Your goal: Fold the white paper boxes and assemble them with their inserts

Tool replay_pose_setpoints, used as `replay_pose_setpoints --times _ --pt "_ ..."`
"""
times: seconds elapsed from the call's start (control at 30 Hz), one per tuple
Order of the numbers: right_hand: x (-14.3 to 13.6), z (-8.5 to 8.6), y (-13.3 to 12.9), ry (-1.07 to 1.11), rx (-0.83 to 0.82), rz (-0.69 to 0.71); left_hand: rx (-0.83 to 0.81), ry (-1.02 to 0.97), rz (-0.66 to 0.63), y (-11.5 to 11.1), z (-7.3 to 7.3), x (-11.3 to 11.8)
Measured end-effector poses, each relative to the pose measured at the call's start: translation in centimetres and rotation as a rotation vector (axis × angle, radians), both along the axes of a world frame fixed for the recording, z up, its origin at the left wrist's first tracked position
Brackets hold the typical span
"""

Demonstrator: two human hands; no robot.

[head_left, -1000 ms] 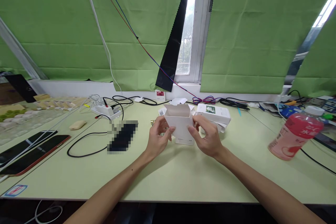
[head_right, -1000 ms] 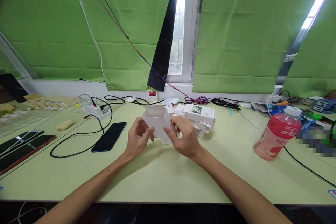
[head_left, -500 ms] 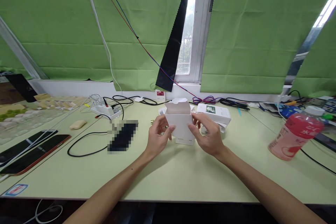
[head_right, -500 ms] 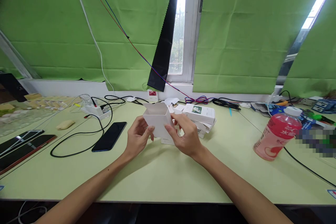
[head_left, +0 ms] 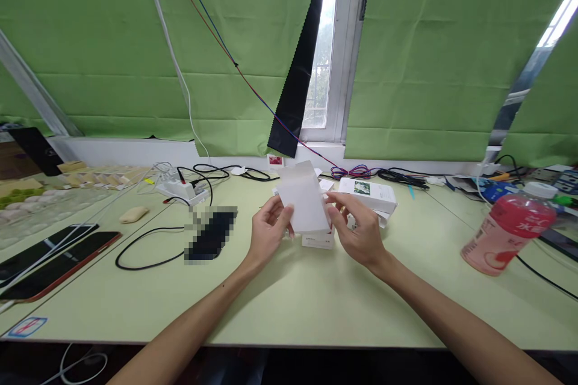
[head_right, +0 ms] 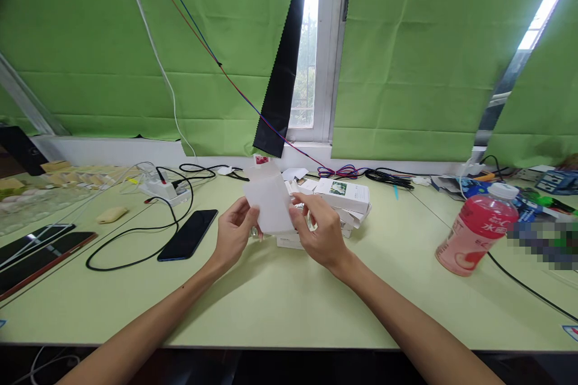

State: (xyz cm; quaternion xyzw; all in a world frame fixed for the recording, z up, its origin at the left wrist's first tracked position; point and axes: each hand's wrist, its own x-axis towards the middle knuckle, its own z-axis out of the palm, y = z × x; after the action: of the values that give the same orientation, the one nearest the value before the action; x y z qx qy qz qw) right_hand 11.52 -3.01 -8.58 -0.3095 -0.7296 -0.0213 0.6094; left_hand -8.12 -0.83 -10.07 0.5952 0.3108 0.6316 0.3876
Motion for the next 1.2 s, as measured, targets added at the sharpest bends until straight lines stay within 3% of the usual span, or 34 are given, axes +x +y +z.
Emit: replay_pose_setpoints --times 0.5,1.2 --pt "-0.1 0.3 -0.4 -0.054 0.019 0.031 -0.298 -0.225 -0.162 1.2 0.0 -0.1" --pt "-0.1 -0.9 0.4 -0.093 0.043 0.074 -0.44 -0.255 -0.269 1.0 0.3 0.1"
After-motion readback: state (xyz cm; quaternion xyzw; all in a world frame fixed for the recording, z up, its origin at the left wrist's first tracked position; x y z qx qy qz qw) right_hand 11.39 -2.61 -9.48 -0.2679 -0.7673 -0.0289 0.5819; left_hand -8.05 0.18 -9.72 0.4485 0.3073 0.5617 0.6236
